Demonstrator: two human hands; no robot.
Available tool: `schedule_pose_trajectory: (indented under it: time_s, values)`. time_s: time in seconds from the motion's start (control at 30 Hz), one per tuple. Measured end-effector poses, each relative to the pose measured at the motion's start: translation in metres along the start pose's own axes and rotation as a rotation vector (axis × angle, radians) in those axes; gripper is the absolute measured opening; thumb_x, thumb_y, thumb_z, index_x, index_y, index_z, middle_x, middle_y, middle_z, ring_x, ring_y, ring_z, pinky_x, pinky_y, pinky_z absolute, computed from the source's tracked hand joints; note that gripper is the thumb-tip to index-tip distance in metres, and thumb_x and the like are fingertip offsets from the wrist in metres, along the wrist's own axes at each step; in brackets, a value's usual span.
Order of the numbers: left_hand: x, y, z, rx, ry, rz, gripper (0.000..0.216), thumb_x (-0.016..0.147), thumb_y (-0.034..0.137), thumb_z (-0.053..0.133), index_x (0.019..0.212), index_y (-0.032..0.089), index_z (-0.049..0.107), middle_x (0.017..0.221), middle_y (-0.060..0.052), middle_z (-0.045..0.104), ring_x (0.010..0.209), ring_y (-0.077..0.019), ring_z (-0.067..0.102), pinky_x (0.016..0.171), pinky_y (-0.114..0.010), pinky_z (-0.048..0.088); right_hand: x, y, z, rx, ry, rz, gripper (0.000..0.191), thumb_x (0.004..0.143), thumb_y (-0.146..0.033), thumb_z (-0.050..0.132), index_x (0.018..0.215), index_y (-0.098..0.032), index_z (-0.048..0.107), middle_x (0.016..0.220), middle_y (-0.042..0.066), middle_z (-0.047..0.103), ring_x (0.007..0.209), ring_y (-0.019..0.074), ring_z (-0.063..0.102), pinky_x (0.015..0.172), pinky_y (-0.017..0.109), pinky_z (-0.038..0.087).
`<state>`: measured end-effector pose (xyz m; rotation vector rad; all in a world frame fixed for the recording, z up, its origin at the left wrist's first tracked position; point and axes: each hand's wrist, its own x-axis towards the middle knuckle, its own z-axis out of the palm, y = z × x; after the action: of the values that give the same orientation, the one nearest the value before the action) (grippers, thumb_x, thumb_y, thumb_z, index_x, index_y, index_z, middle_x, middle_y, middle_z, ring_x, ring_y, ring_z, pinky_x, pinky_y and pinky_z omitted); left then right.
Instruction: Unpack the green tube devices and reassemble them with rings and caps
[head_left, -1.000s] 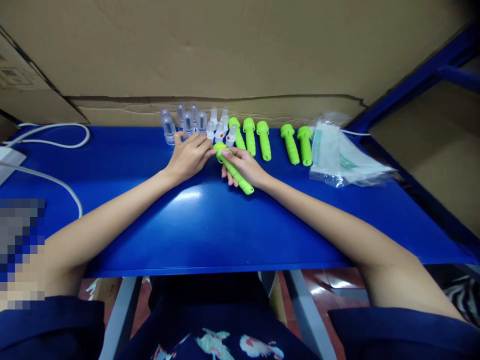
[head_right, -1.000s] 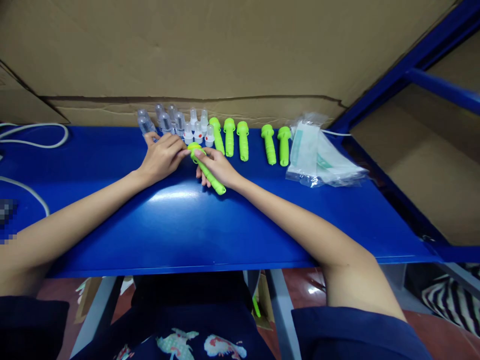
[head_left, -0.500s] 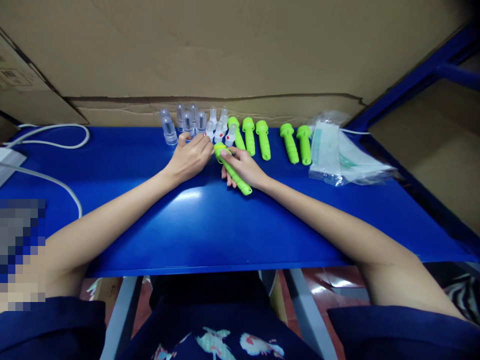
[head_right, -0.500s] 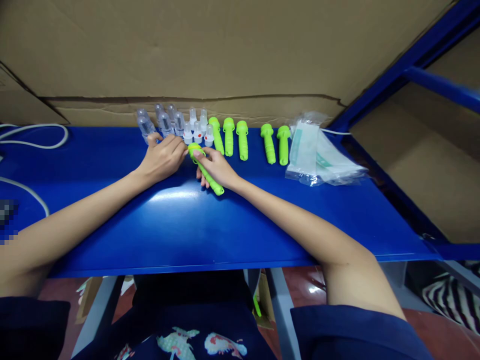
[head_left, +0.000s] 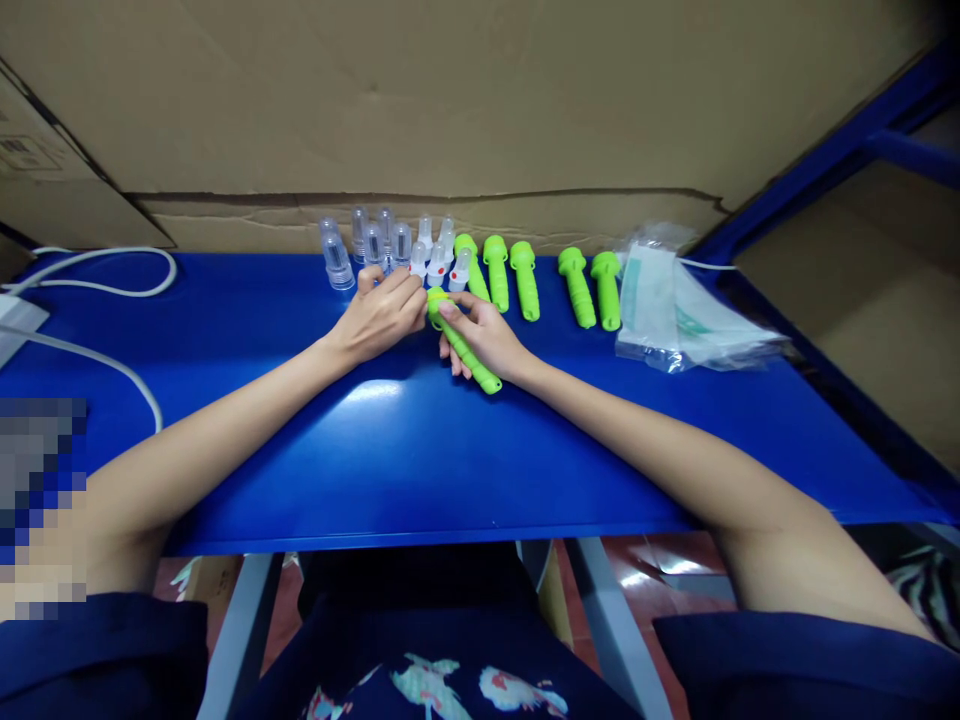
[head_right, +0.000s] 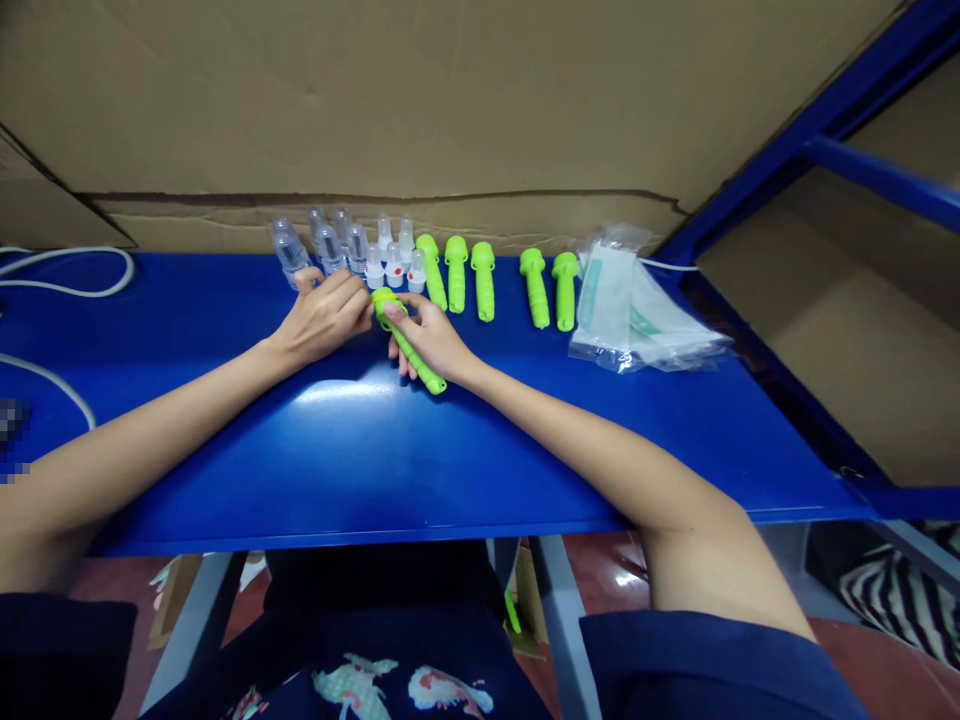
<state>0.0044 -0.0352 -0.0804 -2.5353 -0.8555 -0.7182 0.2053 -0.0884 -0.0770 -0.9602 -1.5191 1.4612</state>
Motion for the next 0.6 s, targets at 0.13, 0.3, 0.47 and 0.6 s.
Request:
schedule_pose_trajectory:
  time_s: [0.13,0.3,0.47,0.6]
  values:
    - [0.0005,0.0028,0.0006,-0.021,0.004,0.018,0.043,0.110,0.027,0.026,0.090,0.018,0.063,0.090,-0.012,0.071,0.101,-0.0285,0.069,0.086,-0.047,0.039,0.0002,0.0034,0.0018,0.005,0.054,-0.026,0.057,0.099,-0.067,0.063,0.125,-0.022,0.039,0.058,-0.007,0.064,0.036,0.0147,0.059,0.029,0.022,0.041]
    - [0.0004,0.0035,0.0007,0.004,0.044,0.065,0.043,0.110,0.029,0.026,0.089,0.020,0.062,0.084,-0.010,0.068,0.096,-0.0252,0.068,0.083,-0.045,0.039,0.0006,0.0062,0.0027,-0.002,0.082,-0.056,0.052,0.103,-0.062,0.061,0.125,-0.025,0.034,0.058,-0.010,0.062,0.036,0.0146,0.059,0.030,0.021,0.040]
    - [0.0001,0.0010,0.0000,-0.001,0.034,0.094,0.041,0.111,0.029,0.028,0.089,0.020,0.062,0.086,-0.009,0.070,0.094,-0.0246,0.068,0.083,-0.045,0.037,0.0021,0.0083,0.0006,0.015,0.079,-0.079,0.056,0.099,-0.065,0.065,0.123,-0.025,0.034,0.057,-0.010,0.063,0.036,0.0152,0.059,0.030,0.021,0.041]
    - [-0.0007,0.0085,0.0000,-0.021,0.025,0.076,0.040,0.111,0.029,0.031,0.092,0.020,0.065,0.089,-0.007,0.072,0.096,-0.0240,0.068,0.090,-0.045,0.036,0.0070,0.0088,-0.0051,0.056,0.130,-0.072,0.047,0.101,-0.062,0.062,0.115,-0.026,0.035,0.056,-0.010,0.063,0.036,0.0146,0.058,0.030,0.019,0.039]
